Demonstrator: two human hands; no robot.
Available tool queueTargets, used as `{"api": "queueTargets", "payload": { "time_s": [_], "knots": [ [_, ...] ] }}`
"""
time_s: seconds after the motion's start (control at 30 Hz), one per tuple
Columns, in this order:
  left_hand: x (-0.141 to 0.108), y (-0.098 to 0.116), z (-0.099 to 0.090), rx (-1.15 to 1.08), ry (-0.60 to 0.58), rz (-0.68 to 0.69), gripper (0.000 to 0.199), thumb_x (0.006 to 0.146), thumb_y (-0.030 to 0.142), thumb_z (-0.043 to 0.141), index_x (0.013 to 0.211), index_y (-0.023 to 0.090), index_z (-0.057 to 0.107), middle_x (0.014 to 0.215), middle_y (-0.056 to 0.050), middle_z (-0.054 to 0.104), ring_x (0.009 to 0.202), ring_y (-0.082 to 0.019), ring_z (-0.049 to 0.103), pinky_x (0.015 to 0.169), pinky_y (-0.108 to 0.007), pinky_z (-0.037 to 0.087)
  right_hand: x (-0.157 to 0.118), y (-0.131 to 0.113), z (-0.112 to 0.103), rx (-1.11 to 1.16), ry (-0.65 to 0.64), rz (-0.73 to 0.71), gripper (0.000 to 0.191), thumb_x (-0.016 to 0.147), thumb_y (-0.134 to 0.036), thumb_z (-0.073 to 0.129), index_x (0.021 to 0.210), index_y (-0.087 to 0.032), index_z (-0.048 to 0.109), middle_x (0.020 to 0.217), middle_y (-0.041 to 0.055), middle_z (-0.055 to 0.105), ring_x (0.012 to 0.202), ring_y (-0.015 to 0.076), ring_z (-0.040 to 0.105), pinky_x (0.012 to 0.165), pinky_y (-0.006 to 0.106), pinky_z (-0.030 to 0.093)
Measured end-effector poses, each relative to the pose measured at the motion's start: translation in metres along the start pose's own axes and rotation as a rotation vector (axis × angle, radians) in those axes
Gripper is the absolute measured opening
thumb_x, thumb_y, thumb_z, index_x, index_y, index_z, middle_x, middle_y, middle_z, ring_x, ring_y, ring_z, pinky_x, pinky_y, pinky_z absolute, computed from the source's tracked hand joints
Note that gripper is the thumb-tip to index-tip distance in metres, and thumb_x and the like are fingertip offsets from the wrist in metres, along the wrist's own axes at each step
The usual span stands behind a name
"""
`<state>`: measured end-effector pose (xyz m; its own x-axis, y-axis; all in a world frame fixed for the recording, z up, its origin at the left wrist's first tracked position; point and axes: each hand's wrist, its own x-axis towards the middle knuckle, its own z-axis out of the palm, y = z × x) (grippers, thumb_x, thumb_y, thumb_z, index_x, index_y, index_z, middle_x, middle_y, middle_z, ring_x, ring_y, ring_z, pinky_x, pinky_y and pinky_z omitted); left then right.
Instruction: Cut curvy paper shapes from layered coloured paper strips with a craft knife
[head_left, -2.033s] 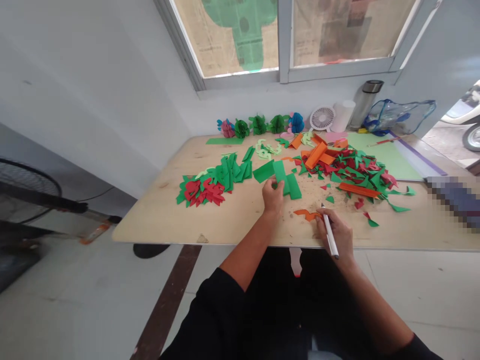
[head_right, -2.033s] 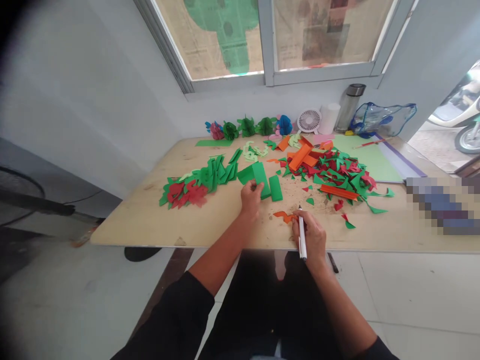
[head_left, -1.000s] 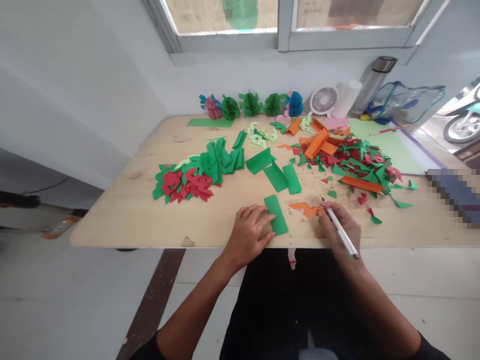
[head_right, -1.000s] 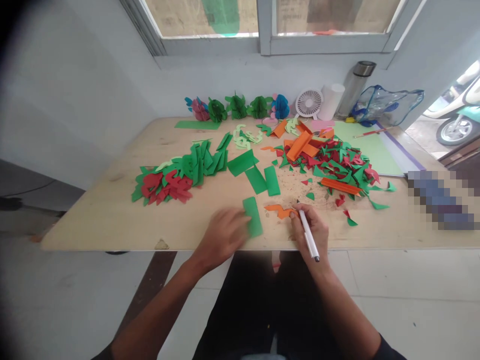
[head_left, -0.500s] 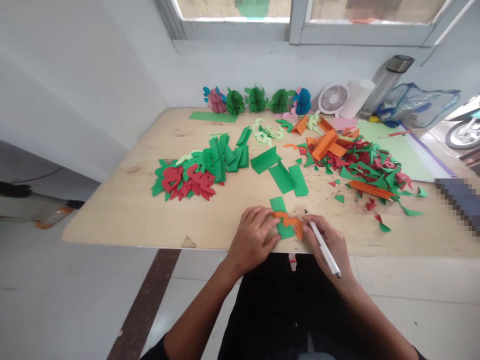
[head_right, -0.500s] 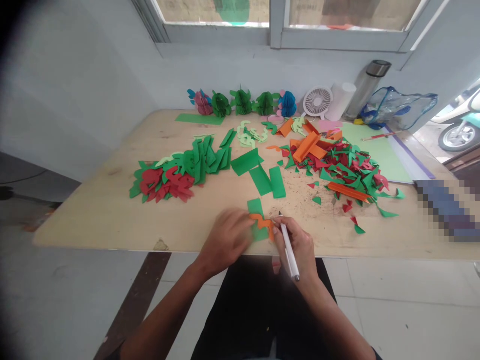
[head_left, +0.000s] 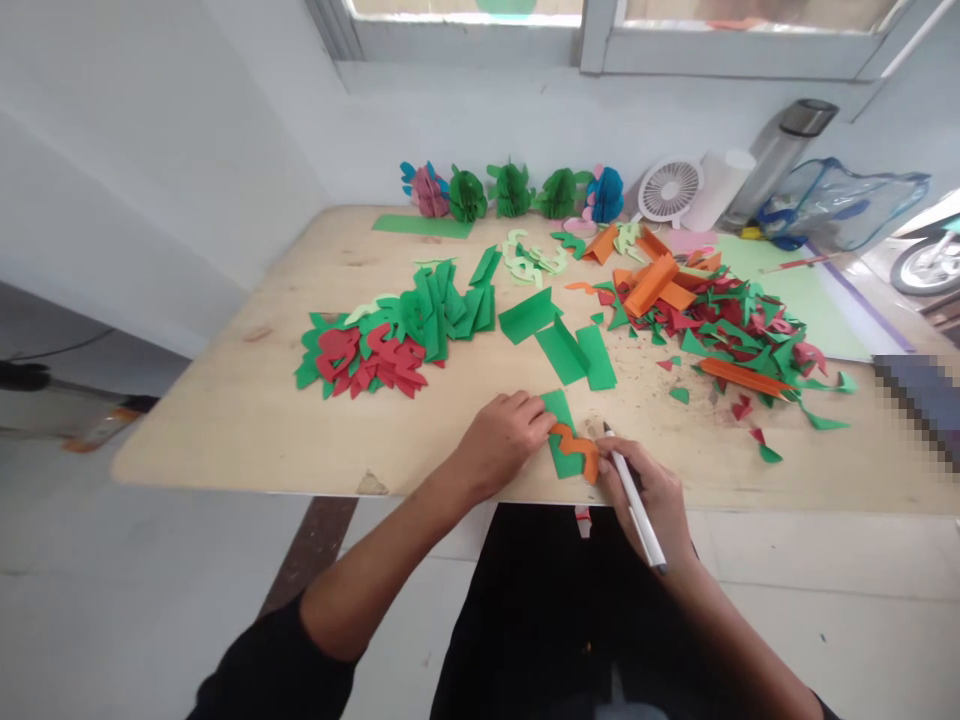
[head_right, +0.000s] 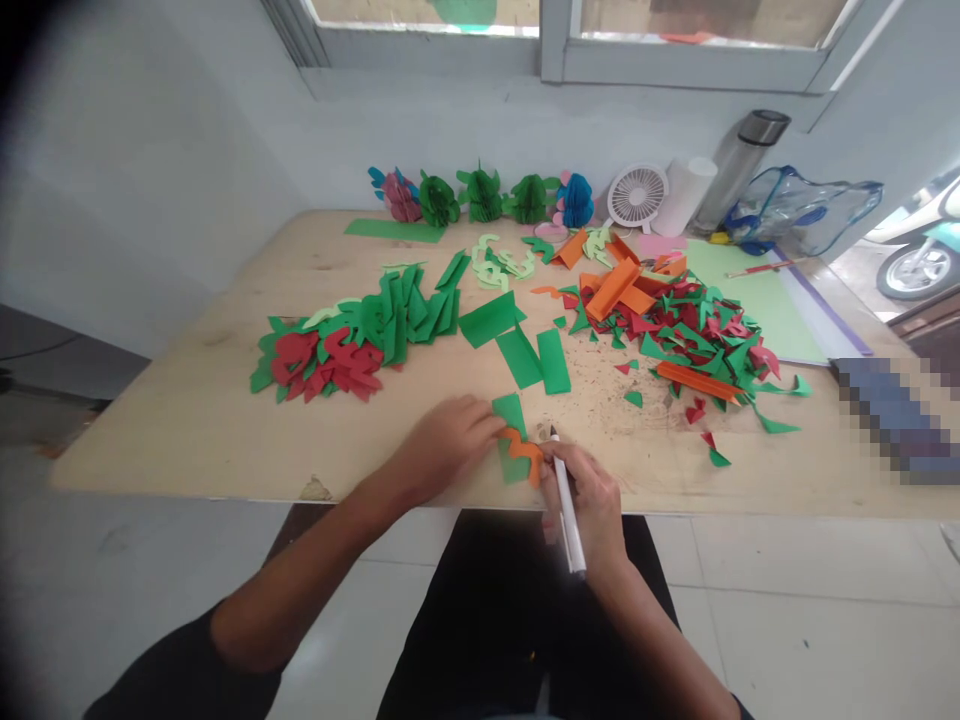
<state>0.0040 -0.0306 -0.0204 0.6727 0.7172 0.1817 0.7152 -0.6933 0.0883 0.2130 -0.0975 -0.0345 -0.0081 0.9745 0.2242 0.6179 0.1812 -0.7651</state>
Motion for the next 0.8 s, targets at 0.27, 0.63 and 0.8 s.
{"api": "queueTargets", "payload": {
  "time_s": [0.27, 0.63, 0.8],
  "knots": [
    [0.013, -0.008, -0.010, 0.150, -0.076, 0.137, 0.019, 0.087, 0.004, 0.049, 0.078, 0.016, 0.059, 0.076, -0.007, 0.060, 0.072, -0.021, 0.056, 0.058, -0.031, 0.038, 0.000, 0.002, 0.003, -0.039, 0.019, -0.082, 0.015, 0.092, -0.030, 0.053, 0.095, -0.026, 0.067, 0.094, 0.0039, 0.076, 0.083, 0.0200, 0.072, 0.076, 0.031, 0.057],
    [0.022, -0.014, -0.004, 0.175, -0.005, 0.084, 0.015, 0.091, 0.008, 0.051, 0.095, 0.015, 0.063, 0.081, -0.006, 0.064, 0.073, -0.019, 0.059, 0.061, -0.029, 0.041, 0.001, 0.000, 0.004, -0.073, 0.048, -0.182, 0.014, 0.092, -0.023, 0.053, 0.095, -0.027, 0.066, 0.089, 0.0017, 0.076, 0.082, 0.0193, 0.073, 0.073, 0.030, 0.055],
    [0.010, -0.008, -0.001, 0.163, 0.092, -0.004, 0.021, 0.094, 0.011, 0.046, 0.107, 0.013, 0.062, 0.081, -0.007, 0.064, 0.074, -0.021, 0.060, 0.063, -0.031, 0.044, 0.000, 0.003, 0.005, -0.107, 0.041, -0.200, 0.014, 0.093, -0.023, 0.051, 0.097, -0.026, 0.065, 0.091, 0.0028, 0.077, 0.083, 0.0195, 0.073, 0.076, 0.030, 0.056]
  ]
}}
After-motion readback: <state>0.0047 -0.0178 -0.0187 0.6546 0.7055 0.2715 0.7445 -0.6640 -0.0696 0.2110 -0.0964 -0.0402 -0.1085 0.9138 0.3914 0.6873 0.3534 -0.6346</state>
